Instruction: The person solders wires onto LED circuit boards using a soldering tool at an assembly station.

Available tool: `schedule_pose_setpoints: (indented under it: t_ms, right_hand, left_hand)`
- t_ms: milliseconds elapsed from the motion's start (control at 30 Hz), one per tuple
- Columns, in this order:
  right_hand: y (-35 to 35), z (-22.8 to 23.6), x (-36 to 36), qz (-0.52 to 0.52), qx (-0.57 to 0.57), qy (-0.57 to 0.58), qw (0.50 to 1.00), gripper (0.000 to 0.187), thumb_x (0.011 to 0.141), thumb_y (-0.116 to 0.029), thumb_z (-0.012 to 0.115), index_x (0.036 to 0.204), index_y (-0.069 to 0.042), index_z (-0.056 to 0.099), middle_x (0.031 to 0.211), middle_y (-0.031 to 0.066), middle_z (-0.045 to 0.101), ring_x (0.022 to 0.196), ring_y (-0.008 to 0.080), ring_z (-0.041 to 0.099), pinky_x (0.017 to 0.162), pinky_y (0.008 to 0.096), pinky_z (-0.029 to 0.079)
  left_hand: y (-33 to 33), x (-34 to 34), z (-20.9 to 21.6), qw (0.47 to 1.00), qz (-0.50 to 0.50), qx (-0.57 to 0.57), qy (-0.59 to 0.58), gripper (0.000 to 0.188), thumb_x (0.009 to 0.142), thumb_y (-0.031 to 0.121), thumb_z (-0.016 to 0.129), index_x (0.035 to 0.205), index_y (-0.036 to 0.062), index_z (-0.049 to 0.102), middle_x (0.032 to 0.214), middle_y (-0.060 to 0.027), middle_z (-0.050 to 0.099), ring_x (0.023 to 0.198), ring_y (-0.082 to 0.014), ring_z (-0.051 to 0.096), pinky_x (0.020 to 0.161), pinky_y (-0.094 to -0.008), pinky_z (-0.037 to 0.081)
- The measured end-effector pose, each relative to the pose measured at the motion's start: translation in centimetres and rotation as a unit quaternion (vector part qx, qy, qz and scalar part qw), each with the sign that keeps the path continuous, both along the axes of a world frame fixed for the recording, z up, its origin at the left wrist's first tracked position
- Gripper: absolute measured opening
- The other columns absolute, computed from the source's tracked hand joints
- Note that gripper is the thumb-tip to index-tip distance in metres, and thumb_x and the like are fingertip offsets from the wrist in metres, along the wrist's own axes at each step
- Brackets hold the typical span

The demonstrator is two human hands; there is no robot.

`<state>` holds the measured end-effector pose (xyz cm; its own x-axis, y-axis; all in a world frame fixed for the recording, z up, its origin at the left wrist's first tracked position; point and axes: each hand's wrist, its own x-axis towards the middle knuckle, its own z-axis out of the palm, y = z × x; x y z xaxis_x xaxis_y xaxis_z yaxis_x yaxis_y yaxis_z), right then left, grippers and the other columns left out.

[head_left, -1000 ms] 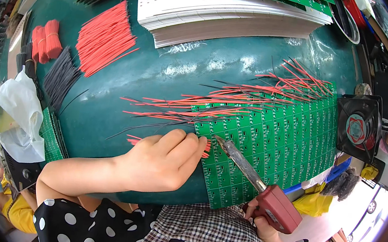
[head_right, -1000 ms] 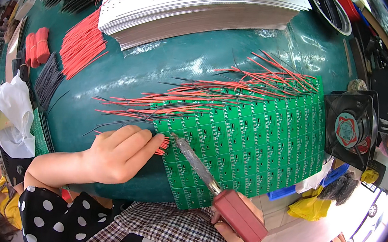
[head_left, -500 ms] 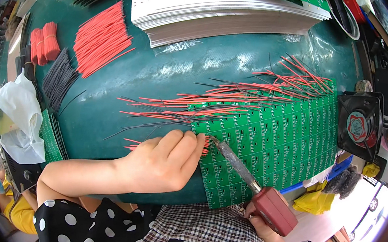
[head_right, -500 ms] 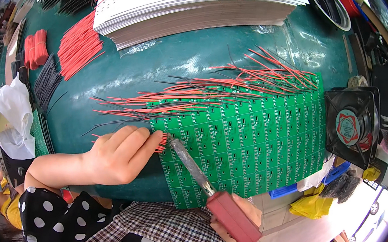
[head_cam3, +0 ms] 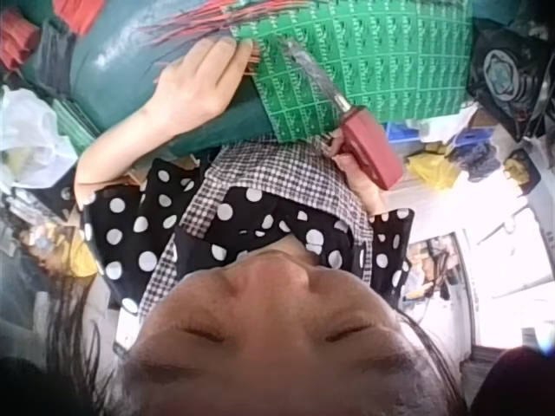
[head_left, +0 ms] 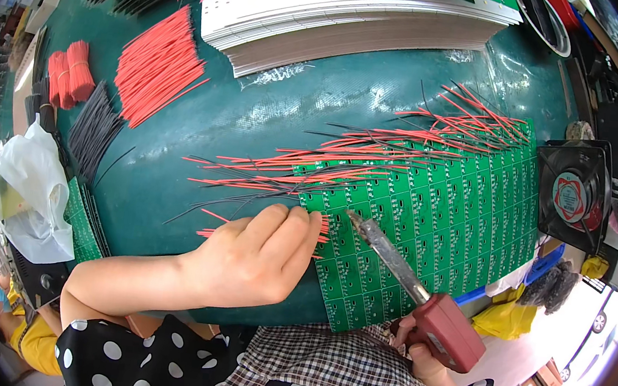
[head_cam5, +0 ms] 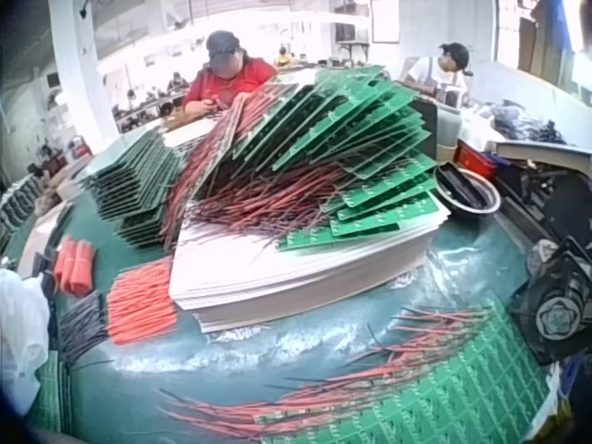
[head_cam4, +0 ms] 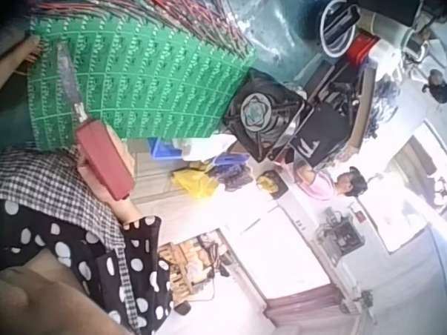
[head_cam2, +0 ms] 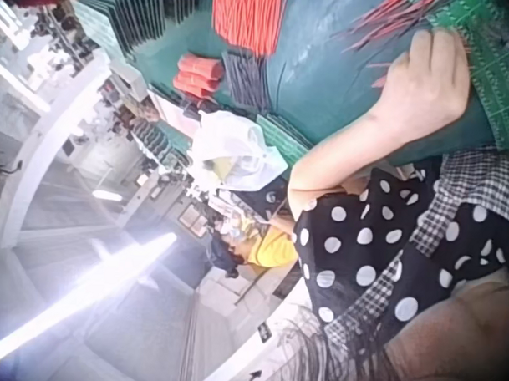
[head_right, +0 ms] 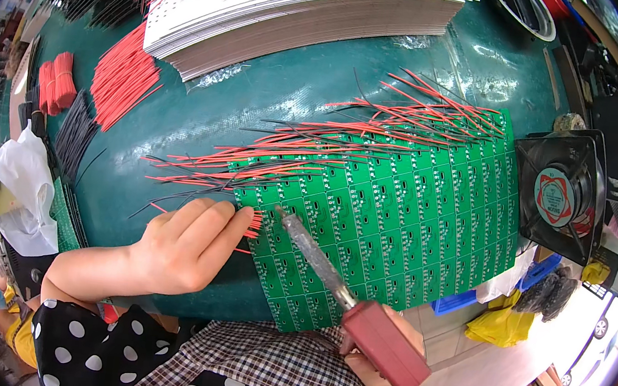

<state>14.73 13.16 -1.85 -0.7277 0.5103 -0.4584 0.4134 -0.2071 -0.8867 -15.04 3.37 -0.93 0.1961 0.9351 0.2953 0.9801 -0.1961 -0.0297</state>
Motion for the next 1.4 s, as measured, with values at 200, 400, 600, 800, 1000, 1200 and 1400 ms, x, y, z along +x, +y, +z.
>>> schedule_pose_setpoints:
  t_ms: [200,400,600,800,1000,1200,1400]
  right_hand:
    - [0.6,0.9,-0.9,-0.093,-0.114,0.020,0.989,0.033,0.068,0.002,0.063,0.100,0.001,0.055,0.073,0.0033,0.062,0.064,0.0095,0.060,0.059,0.0220,0.048]
    - [0.4,0.0,0.5,-0.018,0.007,-0.027,0.999,0.031,0.064,-0.002,0.066,0.094,-0.002,0.059,0.071,0.0013,0.062,0.061,0.0142,0.061,0.065,0.0244,0.049]
    - [0.1,-1.8,2.7,0.134,0.200,-0.067,0.968,0.040,0.063,-0.010,0.071,0.100,-0.003,0.058,0.070,0.0025,0.062,0.060,0.0214,0.061,0.069,0.0298,0.050]
    - [-0.3,-1.0,1.5,-0.004,0.095,-0.004,0.995,0.049,0.064,-0.008,0.072,0.108,0.000,0.052,0.072,0.0029,0.063,0.060,0.0200,0.061,0.068,0.0297,0.050]
    - [0.8,0.8,-0.1,-0.066,-0.042,-0.008,0.997,0.036,0.067,-0.006,0.067,0.101,0.001,0.054,0.068,0.0035,0.063,0.066,0.0141,0.061,0.063,0.0257,0.048]
    - [1.1,1.0,-0.7,-0.108,-0.059,0.038,0.992,0.033,0.069,-0.004,0.065,0.099,0.005,0.054,0.067,0.0069,0.061,0.065,0.0125,0.061,0.060,0.0227,0.046]
    - [1.1,0.9,-0.4,-0.168,-0.130,0.050,0.976,0.037,0.067,-0.002,0.067,0.101,0.005,0.054,0.074,0.0070,0.062,0.064,0.0138,0.061,0.060,0.0233,0.047]
  left_hand:
    - [1.1,0.7,-0.1,0.999,-0.001,0.005,-0.039,0.036,0.055,0.005,0.059,0.090,-0.0057,0.064,0.079,-0.0087,0.056,0.066,-0.0170,0.055,0.045,-0.0214,0.042]
    - [1.7,0.5,0.0,1.000,-0.021,0.004,-0.015,0.021,0.066,0.003,0.064,0.084,-0.0079,0.064,0.075,-0.0059,0.053,0.064,-0.0122,0.048,0.042,-0.0162,0.039]
    - [1.9,0.8,-0.1,1.000,-0.015,0.001,-0.005,0.019,0.065,0.002,0.063,0.082,-0.0079,0.064,0.073,-0.0049,0.051,0.062,-0.0109,0.045,0.040,-0.0158,0.037]
    - [2.0,0.9,0.1,1.000,-0.012,-0.014,0.017,0.019,0.066,0.002,0.064,0.083,-0.0076,0.064,0.073,-0.0047,0.051,0.062,-0.0108,0.045,0.039,-0.0155,0.038]
    - [2.0,1.0,0.3,1.000,-0.009,-0.022,0.018,0.019,0.066,0.002,0.063,0.082,-0.0073,0.064,0.074,-0.0053,0.052,0.063,-0.0112,0.046,0.040,-0.0161,0.039]
    - [2.4,1.5,0.5,1.000,-0.003,-0.015,-0.021,0.037,0.057,0.004,0.060,0.093,-0.0068,0.064,0.082,-0.0095,0.056,0.067,-0.0167,0.054,0.045,-0.0208,0.042]
    - [3.4,1.8,0.3,0.998,-0.007,-0.046,-0.029,0.039,0.056,0.004,0.060,0.094,-0.0071,0.064,0.082,-0.0094,0.056,0.067,-0.0174,0.055,0.046,-0.0217,0.043]
